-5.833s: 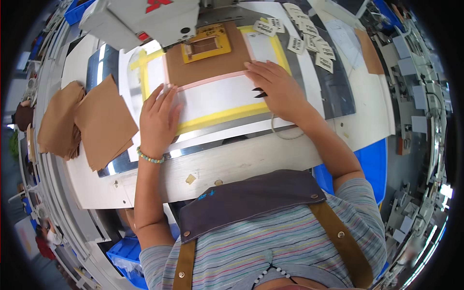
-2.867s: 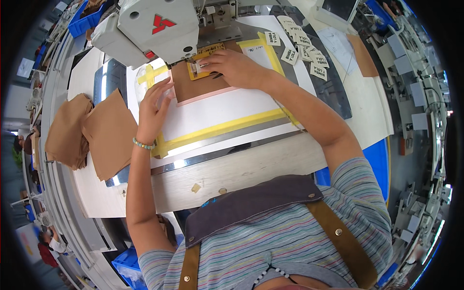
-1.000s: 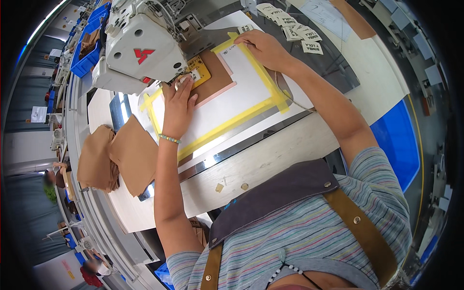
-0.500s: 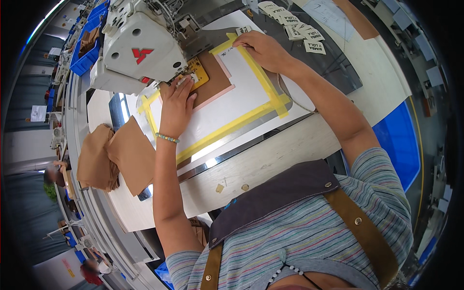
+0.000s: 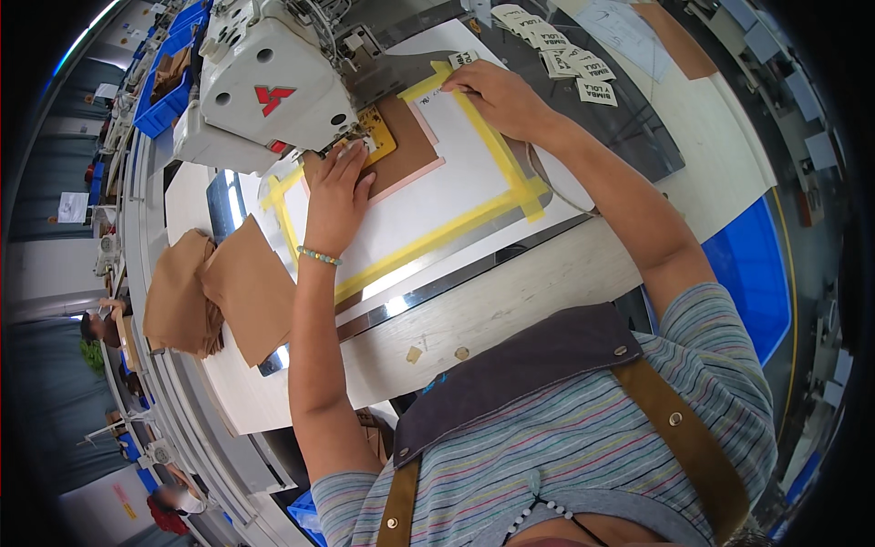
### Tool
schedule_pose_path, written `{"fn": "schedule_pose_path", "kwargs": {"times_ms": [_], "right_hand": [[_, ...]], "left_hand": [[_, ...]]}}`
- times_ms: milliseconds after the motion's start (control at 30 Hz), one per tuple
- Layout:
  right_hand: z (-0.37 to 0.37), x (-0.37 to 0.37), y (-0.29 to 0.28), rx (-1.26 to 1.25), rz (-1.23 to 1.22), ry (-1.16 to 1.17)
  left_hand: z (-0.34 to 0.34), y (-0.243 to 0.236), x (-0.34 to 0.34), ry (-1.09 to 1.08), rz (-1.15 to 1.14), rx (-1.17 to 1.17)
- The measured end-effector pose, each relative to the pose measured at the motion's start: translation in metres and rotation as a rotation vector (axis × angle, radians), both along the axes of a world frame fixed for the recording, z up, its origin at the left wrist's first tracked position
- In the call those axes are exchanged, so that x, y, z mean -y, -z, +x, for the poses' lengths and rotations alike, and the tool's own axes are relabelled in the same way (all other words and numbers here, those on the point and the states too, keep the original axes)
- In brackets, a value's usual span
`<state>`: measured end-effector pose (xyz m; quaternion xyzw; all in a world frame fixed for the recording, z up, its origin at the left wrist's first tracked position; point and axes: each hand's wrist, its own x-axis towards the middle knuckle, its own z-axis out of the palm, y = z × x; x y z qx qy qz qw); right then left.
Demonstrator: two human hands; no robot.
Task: Sewing leather labels onto fabric panels using an industrial sewing machine.
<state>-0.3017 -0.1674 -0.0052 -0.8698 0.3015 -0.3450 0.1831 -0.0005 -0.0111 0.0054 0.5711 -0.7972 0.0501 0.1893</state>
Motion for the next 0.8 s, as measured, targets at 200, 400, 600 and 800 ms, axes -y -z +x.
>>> {"fn": "schedule_pose_path", "kwargs": {"times_ms": [200, 400, 600, 800], "right_hand": [[0.0, 0.002, 0.003, -0.001, -0.05, -0.02], [-0.001, 0.002, 0.005, -0.013, -0.044, -0.026], [0.001, 0.0, 0.004, -0.024, -0.024, -0.027], [0.003, -0.001, 0.005, -0.028, -0.029, -0.05]], "left_hand": [[0.006, 0.001, 0.014, -0.01, 0.04, -0.093], [0.009, -0.001, 0.017, -0.04, 0.009, -0.161], [0.051, 0.012, -0.006, -0.399, -0.179, -0.102], [0.068, 0.032, -0.025, -0.432, -0.011, -0.069]]}}
